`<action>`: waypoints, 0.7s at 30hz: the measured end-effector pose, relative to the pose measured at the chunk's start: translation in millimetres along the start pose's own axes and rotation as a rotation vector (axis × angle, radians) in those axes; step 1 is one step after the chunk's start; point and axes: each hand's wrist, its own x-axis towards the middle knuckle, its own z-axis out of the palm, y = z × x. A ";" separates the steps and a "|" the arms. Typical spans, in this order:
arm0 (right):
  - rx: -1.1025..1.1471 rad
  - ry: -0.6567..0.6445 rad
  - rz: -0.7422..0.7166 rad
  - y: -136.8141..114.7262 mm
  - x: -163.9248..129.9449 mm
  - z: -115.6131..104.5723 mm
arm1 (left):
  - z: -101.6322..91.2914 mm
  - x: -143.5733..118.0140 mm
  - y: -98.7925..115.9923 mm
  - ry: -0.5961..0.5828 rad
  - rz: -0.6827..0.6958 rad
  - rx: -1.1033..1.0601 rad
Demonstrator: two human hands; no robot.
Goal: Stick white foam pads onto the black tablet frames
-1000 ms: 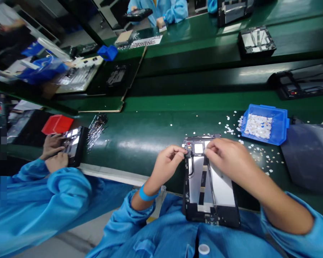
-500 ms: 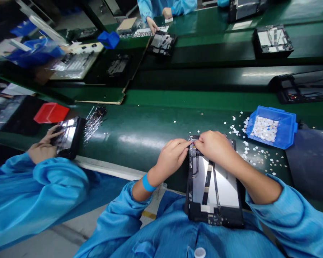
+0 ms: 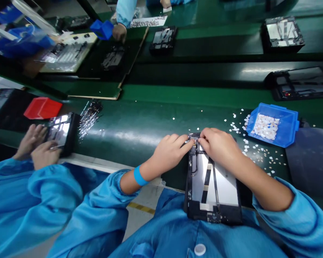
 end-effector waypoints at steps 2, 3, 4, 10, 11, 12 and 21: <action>-0.011 0.123 -0.167 8.6 -16.8 7.5 | -5.5 3.6 -1.7 -0.032 0.058 0.017; -0.034 0.148 -0.250 12.2 -24.3 11.3 | -6.8 4.6 -3.5 -0.042 0.086 0.024; -0.064 0.152 -0.321 15.0 -30.5 14.6 | -7.4 5.0 -5.8 -0.050 0.107 0.031; -0.260 0.107 -0.479 10.4 -34.5 17.8 | -10.6 2.2 -21.9 -0.075 0.149 0.088; -0.286 0.096 -0.486 8.1 -31.2 16.4 | -12.6 2.7 -23.0 -0.082 0.156 0.103; -0.301 0.085 -0.492 6.3 -27.8 14.9 | -14.8 3.7 -23.7 -0.090 0.160 0.117; 0.245 0.388 -0.149 23.5 -107.2 -20.8 | -9.3 0.6 -19.3 -0.124 0.135 0.066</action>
